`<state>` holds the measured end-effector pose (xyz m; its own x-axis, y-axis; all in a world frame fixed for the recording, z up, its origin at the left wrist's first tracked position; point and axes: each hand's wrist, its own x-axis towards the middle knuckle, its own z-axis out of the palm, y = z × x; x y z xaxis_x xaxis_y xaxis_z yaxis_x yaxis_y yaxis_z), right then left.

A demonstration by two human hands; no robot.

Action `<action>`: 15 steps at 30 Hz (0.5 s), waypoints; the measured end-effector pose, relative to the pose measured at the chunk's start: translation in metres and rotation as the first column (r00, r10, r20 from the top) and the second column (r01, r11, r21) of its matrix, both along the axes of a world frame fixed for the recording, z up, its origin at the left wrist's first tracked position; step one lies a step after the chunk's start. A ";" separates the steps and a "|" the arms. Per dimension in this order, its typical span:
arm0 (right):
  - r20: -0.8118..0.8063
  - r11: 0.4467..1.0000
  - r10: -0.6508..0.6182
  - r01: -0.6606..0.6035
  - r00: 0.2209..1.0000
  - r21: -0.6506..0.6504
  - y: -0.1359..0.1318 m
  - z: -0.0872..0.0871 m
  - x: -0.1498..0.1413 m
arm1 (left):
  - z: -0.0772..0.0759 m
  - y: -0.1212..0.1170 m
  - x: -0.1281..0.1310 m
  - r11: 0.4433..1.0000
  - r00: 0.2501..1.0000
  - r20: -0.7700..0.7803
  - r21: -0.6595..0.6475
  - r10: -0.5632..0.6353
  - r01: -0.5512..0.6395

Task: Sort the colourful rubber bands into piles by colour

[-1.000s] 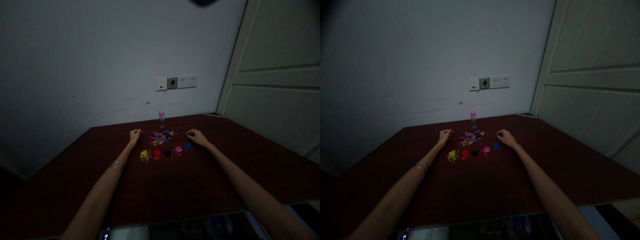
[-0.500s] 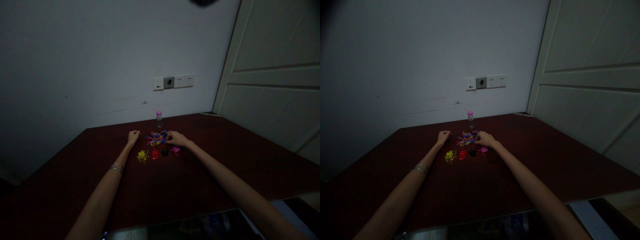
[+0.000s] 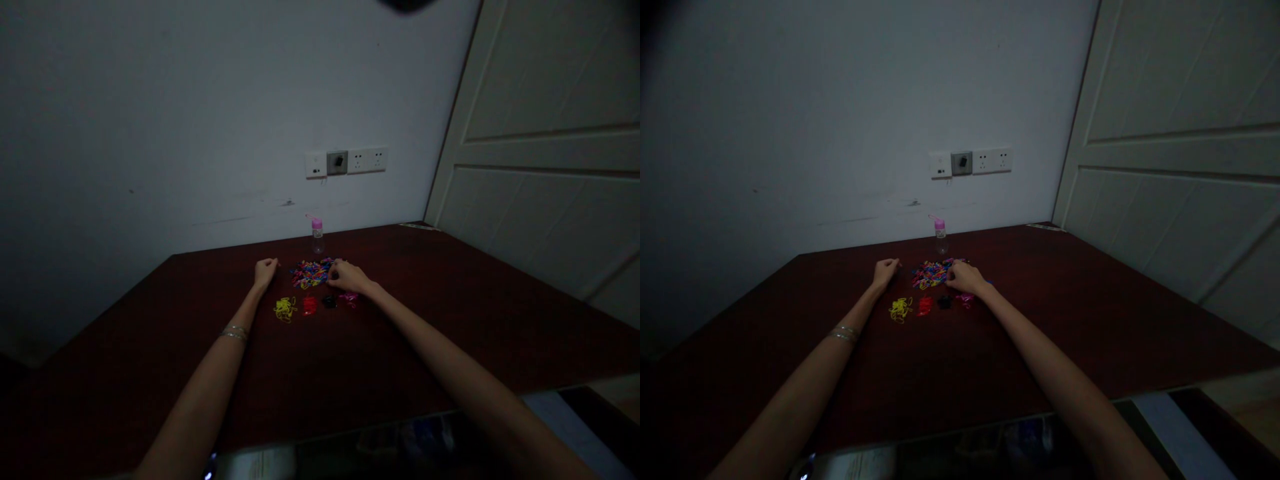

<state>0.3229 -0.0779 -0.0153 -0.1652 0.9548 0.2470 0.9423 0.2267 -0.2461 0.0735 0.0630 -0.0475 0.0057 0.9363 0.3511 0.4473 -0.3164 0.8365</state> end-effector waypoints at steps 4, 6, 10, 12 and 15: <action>0.006 0.999 0.038 -0.038 0.999 0.019 0.000 -0.001 -0.001 | -0.001 0.000 -0.001 1.000 0.999 0.027 0.014 0.025 -0.025; 0.011 0.999 0.040 -0.040 0.999 0.020 0.000 -0.002 -0.002 | -0.002 0.002 -0.001 0.999 0.999 0.042 0.000 0.033 -0.033; 0.017 0.999 0.042 -0.042 0.999 0.018 0.002 -0.004 -0.001 | -0.006 0.007 -0.002 0.999 0.998 0.051 0.005 0.037 -0.037; 0.016 0.999 0.048 -0.048 0.999 0.006 0.003 -0.005 0.000 | -0.007 0.009 -0.002 0.999 0.998 0.042 0.015 0.043 -0.043; 0.011 0.999 0.048 -0.048 0.999 -0.001 0.002 -0.004 0.000 | -0.006 0.009 -0.001 0.999 0.999 0.032 0.010 0.043 -0.043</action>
<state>0.3227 -0.0761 -0.0191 -0.2132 0.9459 0.2444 0.9333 0.2712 -0.2355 0.0721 0.0717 -0.0539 -0.0460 0.9316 0.3605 0.4336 -0.3065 0.8474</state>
